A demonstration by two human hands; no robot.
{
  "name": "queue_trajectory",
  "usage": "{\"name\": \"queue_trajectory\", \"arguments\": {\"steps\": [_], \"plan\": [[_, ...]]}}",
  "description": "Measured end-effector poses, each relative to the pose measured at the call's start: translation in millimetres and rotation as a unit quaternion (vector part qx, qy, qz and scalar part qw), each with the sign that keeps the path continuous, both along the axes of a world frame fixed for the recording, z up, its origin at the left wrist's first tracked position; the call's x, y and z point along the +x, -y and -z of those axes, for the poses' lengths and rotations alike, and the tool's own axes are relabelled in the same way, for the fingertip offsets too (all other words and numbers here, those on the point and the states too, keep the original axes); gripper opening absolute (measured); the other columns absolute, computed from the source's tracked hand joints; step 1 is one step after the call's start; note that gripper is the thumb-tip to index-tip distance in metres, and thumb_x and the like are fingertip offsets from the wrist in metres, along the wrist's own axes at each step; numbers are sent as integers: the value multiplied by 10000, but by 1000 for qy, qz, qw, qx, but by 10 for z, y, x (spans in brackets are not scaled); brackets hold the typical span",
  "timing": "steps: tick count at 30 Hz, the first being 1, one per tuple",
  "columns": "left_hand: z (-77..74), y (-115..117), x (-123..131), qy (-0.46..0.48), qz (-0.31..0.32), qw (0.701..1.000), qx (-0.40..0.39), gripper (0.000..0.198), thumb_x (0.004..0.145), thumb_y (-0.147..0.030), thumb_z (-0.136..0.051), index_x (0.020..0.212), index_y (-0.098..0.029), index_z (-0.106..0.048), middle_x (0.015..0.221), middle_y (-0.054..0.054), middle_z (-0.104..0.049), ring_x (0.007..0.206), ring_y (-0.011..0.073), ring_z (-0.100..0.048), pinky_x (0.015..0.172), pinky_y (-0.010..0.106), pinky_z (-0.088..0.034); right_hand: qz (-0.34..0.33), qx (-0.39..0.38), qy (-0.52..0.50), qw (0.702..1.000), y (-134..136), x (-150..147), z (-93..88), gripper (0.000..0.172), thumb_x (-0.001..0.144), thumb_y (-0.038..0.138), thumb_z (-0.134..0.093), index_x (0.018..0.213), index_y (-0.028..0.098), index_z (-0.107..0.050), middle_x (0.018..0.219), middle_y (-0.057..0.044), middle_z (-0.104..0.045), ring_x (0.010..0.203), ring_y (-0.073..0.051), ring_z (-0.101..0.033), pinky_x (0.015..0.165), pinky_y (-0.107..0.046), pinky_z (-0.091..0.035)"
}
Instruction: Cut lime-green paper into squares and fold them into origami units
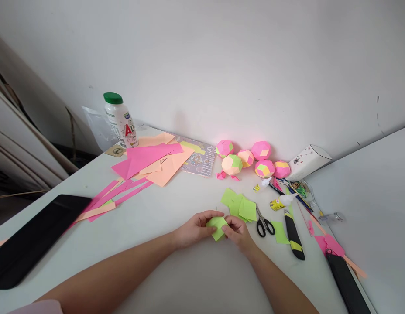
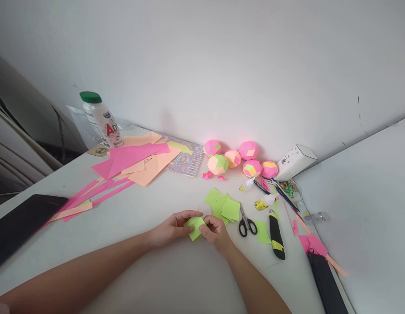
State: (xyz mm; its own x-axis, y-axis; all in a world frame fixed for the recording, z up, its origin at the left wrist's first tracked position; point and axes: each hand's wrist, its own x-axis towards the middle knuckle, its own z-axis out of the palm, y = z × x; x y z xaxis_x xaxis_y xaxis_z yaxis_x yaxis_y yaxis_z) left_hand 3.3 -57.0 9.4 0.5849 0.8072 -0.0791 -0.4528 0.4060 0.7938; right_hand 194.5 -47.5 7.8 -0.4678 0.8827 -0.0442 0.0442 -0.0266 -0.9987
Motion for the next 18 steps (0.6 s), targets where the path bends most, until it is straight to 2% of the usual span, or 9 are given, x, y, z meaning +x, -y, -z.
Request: {"name": "queue_trajectory", "arguments": {"steps": [6,9,13,18], "plan": [[-48,-16,-9,1,-14,999,-35,444,685,-233,-754,1104,-188,-613,977,58,-666,882,198,-622,826,361,-454,26,-4,-6,1000,22,-10,3,196,796,342,-640,710,191,-548,584,39,-478,515,-102,-434,491,-230,-369],[-27,-10,-5,-9,-21,999,-42,459,668,-255,-768,1095,-183,-616,962,60,-679,881,205,-632,833,368,-461,46,1,-5,999,25,-15,-8,194,793,351,-644,716,189,-566,578,37,-496,512,-103,-455,493,-233,-388],[21,-2,7,-37,-22,998,-41,498,666,-313,-769,1117,-182,-603,879,54,-695,828,206,-646,792,366,-480,65,-9,-5,998,25,-21,-6,209,783,374,-652,732,189,-568,582,35,-512,506,-104,-467,486,-234,-399],[9,0,11,-67,-35,997,-18,447,684,-354,-747,1077,-183,-621,910,50,-680,767,166,-617,732,318,-481,85,-23,-13,996,21,-21,38,227,763,382,-675,771,197,-543,625,39,-511,501,-95,-458,469,-222,-393]]}}
